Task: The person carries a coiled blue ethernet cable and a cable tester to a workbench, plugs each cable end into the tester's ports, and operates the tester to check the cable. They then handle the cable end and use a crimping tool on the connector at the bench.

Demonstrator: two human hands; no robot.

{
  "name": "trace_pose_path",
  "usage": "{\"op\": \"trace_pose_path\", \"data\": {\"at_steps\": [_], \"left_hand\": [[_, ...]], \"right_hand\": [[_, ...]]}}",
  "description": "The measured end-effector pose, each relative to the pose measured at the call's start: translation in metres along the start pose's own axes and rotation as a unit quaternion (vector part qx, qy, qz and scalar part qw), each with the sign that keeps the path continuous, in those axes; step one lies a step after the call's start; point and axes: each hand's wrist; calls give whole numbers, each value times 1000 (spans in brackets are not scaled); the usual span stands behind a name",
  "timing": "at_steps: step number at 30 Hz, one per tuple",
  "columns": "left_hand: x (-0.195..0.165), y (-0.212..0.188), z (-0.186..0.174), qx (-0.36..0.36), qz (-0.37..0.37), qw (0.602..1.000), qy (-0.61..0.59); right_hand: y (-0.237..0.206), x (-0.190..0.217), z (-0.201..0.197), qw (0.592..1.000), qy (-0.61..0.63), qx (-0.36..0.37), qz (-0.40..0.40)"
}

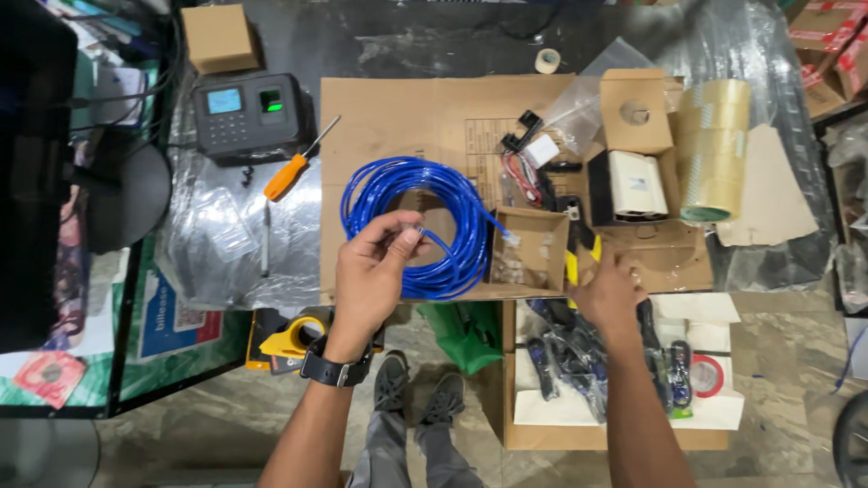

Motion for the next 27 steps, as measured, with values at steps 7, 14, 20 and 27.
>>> {"op": "trace_pose_path", "data": {"at_steps": [7, 14, 20, 27], "left_hand": [[-17, -8, -29, 54, 14, 996, 76], [-47, -7, -41, 38, -14, 970, 241], [-68, -9, -47, 83, 71, 936, 335], [-75, -13, -55, 96, 63, 949, 294]], "right_hand": [[-38, 0, -30, 804, 584, 112, 15], [-118, 98, -51, 579, 802, 79, -123], [-144, 200, -13, 551, 804, 58, -214], [-147, 253, 42, 681, 697, 80, -212]]}}
Point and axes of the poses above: each hand's wrist, its own y-axis towards the middle knuckle, its own z-axis out of the palm, x = y × z, and after that the axes turned 15 degrees about x, right-handed
